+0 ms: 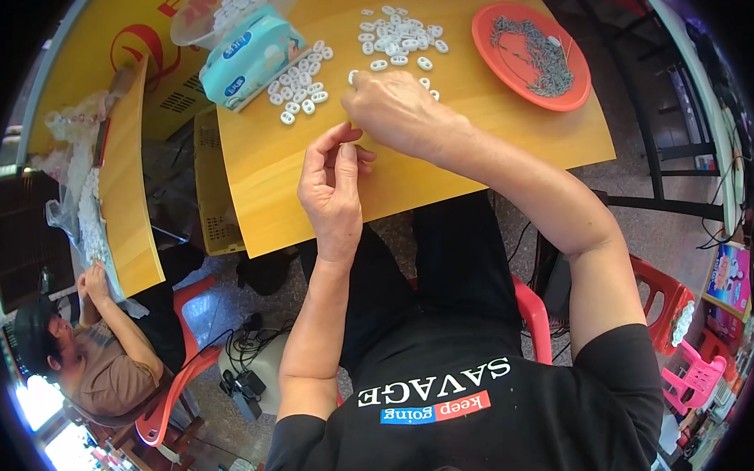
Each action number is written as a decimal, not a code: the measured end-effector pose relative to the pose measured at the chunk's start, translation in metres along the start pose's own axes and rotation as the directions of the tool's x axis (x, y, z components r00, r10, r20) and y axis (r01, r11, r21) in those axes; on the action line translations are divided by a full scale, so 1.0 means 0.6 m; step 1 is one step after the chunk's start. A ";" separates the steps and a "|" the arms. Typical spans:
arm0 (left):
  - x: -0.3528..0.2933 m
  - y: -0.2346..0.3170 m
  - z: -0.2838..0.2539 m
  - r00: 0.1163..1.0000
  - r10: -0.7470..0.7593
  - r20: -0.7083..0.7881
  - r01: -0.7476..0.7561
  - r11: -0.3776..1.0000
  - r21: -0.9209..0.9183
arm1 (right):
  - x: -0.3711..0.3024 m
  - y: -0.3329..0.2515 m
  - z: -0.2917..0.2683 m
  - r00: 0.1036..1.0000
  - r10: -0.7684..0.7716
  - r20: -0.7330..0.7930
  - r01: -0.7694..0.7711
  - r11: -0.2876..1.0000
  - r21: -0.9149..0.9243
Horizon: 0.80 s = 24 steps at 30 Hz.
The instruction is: Manually attaching metal split rings to small white plastic components.
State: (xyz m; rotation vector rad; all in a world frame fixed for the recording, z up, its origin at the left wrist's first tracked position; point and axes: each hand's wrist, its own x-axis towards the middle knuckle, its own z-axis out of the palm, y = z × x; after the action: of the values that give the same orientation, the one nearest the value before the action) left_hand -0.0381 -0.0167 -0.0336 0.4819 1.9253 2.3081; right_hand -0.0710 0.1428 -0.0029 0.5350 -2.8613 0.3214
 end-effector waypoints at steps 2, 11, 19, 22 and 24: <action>0.001 -0.001 0.003 1.000 -0.017 -0.010 0.017 0.999 -0.028 | -0.006 0.009 0.005 0.999 0.007 -0.044 -0.008 1.000 -0.009; 0.012 0.010 0.005 0.974 -0.222 0.041 0.225 0.968 -0.115 | -0.068 0.001 -0.034 0.944 0.228 -0.237 -0.034 0.784 0.619; -0.008 0.022 0.069 0.996 -0.053 0.076 0.055 0.998 -0.022 | -0.123 -0.003 -0.059 0.905 0.416 -0.093 -0.160 0.536 0.829; -0.008 0.006 0.074 0.992 0.054 0.116 -0.066 0.992 0.106 | -0.134 -0.001 -0.055 0.864 0.494 -0.099 -0.188 0.499 0.846; -0.005 0.005 0.085 0.972 0.143 0.185 -0.183 0.959 0.218 | -0.143 0.001 -0.061 0.846 0.529 -0.070 -0.206 0.445 0.872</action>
State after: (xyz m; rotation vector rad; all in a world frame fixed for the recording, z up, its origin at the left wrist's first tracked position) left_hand -0.0198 0.0298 -0.0231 0.8605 2.1559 2.0576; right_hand 0.0129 0.1807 0.0111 -0.0875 -2.2490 1.7604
